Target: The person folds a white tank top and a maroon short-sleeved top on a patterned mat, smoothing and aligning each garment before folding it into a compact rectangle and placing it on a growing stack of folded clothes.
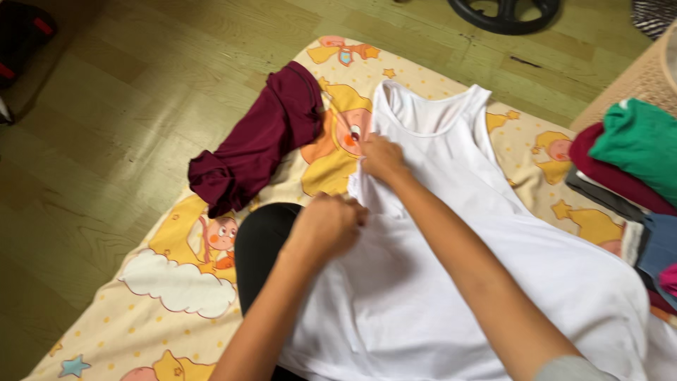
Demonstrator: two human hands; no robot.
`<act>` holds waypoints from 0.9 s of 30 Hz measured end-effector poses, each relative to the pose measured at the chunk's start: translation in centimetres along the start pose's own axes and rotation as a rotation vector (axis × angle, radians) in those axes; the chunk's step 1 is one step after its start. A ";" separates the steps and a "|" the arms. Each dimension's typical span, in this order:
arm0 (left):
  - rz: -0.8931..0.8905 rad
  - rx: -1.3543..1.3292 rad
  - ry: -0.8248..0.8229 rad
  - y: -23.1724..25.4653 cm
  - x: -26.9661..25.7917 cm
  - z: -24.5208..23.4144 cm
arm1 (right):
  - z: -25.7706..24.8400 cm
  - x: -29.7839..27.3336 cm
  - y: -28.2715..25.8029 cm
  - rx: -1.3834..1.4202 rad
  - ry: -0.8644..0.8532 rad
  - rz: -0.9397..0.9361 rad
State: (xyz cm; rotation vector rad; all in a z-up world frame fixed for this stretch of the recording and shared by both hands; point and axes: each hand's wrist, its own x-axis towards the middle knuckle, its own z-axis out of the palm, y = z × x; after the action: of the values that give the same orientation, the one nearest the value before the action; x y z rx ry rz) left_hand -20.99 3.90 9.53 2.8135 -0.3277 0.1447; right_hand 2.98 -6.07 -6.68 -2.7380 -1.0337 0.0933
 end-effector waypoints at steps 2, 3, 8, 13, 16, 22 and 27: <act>0.057 -0.048 -0.147 0.8 0.0 0.0 | -1.1 -0.7 1.2 0.004 0.149 -0.026; 0.090 -0.082 -0.222 1.3 -0.1 0.2 | -1.9 -1.5 2.4 0.027 0.193 -0.070; 0.017 -0.090 -0.425 2.2 -0.2 0.4 | -6.1 -6.4 8.4 -0.064 0.064 -0.126; 0.023 -0.126 -0.453 1.6 -0.1 0.4 | -6.7 -6.5 7.8 -0.082 -0.103 -0.155; 0.021 -0.161 -0.389 1.7 0.0 0.5 | -5.4 -4.5 4.2 0.066 -0.159 -0.202; -0.036 0.013 -0.060 1.5 -0.9 -0.4 | -2.8 -0.7 0.2 -0.200 -0.620 -0.171; -0.258 -0.096 -0.043 1.1 -2.7 -1.5 | -3.8 2.5 3.8 0.944 -0.527 0.121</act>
State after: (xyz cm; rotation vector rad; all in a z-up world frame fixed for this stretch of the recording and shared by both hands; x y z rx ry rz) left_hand -24.00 3.89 10.94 2.7357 0.0199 0.0104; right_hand 7.78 -7.85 -3.75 -1.9059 -0.6504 1.0631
